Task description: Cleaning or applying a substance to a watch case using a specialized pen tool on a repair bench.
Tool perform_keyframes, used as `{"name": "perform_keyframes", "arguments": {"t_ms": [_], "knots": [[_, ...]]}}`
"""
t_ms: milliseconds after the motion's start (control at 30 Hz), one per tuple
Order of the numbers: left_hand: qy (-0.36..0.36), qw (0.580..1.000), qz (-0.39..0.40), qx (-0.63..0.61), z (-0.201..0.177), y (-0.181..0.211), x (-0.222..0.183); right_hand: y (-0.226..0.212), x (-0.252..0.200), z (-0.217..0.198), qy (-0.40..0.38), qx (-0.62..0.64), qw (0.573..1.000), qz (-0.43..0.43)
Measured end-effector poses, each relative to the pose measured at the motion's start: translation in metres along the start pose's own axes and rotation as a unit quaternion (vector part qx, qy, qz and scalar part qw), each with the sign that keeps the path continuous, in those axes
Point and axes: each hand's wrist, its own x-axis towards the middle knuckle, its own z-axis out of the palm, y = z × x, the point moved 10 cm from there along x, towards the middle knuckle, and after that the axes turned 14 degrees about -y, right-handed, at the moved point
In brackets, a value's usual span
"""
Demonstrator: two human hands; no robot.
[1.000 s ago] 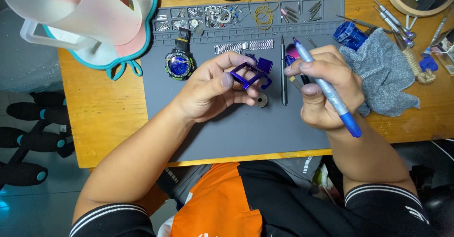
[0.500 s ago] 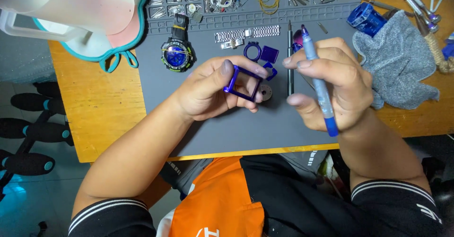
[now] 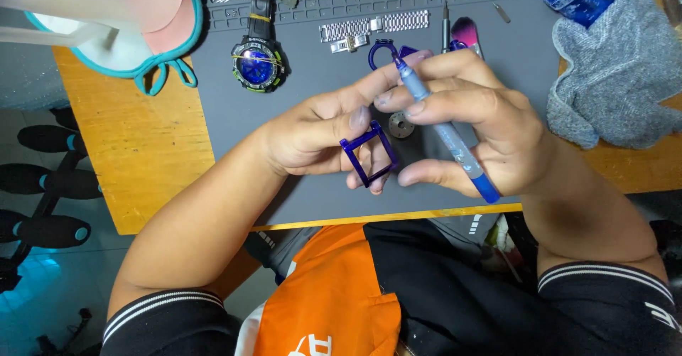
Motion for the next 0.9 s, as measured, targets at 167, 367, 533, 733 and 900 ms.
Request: {"name": "perform_keyframes", "arguments": {"t_ms": [167,367,533,733,900], "knots": [[-0.013,1.0,-0.003,0.0,0.002,-0.001,0.005,0.004,-0.001,0.005,-0.001,0.021,1.0,0.004],[-0.011,1.0,-0.013,-0.016,-0.002,-0.001,0.008,0.011,0.0,0.002,0.007,0.047,0.999,0.005],[0.075,0.995,0.003,-0.062,-0.006,0.002,0.009,0.024,-0.008,-0.003,0.028,0.066,0.997,0.04],[0.237,0.897,0.099,0.359,-0.003,0.056,-0.013,0.035,-0.021,-0.016,0.076,-0.014,0.993,0.088],[0.211,0.649,0.021,0.731,0.032,0.076,-0.004,0.033,-0.02,-0.02,0.089,-0.034,0.993,0.07]]}}
